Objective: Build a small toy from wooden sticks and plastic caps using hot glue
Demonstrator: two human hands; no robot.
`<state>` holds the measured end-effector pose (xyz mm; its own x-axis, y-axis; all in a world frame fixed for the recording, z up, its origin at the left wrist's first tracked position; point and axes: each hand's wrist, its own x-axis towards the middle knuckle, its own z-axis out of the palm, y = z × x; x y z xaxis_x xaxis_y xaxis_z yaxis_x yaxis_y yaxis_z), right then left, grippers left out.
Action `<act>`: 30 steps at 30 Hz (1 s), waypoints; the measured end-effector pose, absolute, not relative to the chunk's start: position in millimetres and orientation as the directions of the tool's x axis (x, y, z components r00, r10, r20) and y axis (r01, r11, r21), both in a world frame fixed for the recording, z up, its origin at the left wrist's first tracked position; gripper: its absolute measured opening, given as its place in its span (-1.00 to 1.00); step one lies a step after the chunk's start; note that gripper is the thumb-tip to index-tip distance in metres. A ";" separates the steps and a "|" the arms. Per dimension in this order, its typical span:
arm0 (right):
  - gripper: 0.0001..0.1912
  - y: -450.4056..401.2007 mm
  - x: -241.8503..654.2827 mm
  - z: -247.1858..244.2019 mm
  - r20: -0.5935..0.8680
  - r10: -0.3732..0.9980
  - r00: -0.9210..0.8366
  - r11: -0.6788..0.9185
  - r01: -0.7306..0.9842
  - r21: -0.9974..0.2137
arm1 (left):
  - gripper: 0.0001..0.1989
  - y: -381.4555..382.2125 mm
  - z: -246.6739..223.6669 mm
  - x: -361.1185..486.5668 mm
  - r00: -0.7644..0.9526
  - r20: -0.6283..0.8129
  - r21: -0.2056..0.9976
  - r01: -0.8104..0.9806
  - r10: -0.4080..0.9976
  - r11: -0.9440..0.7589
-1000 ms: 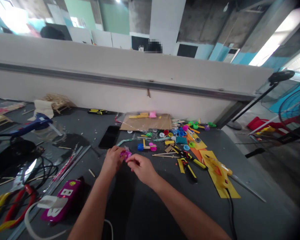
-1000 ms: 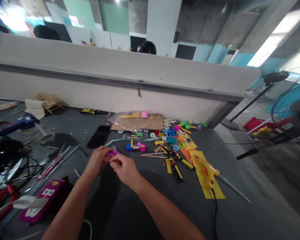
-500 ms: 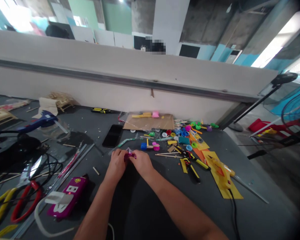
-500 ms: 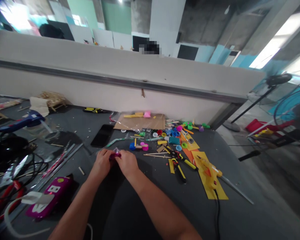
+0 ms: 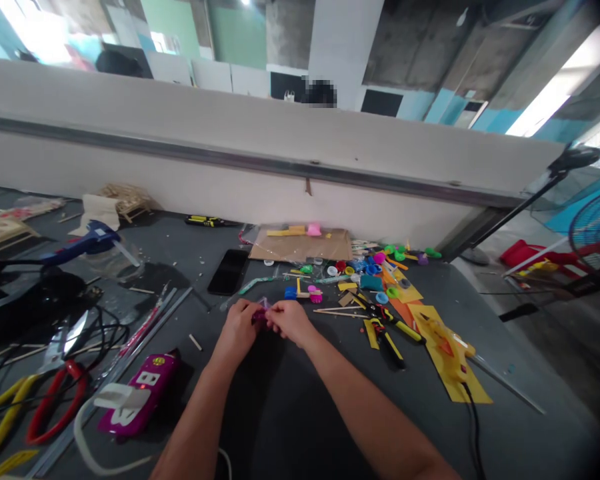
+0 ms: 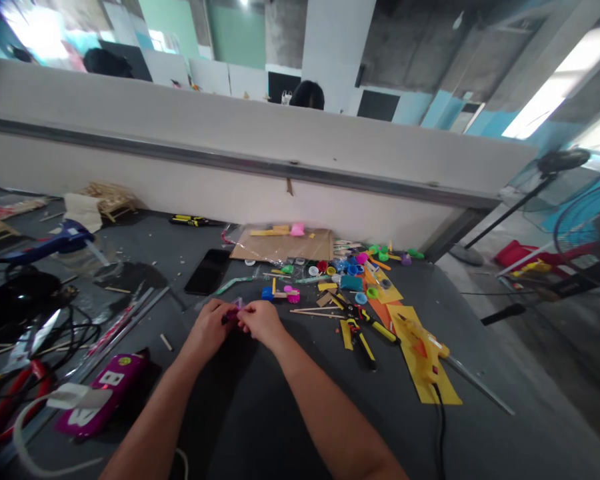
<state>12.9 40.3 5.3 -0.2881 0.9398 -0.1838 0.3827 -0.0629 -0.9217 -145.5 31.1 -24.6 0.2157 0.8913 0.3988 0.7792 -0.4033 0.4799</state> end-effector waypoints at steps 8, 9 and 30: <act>-0.72 23.6 54.0 25.6 -0.270 0.763 -0.588 -0.571 -0.415 -0.708 | -0.85 23.7 -7.0 -140.0 0.188 0.381 0.419 0.838 0.905 -0.350; -0.71 20.5 54.2 27.0 -0.279 0.751 -0.598 -0.605 -0.454 -0.654 | -0.84 24.3 -5.6 -140.1 0.162 0.394 0.398 0.857 0.905 -0.327; -0.65 -43.5 53.8 35.6 0.150 0.972 0.180 0.154 -0.007 -0.988 | -0.62 -20.8 40.5 -4.1 -0.031 -0.171 0.863 -0.487 0.985 0.134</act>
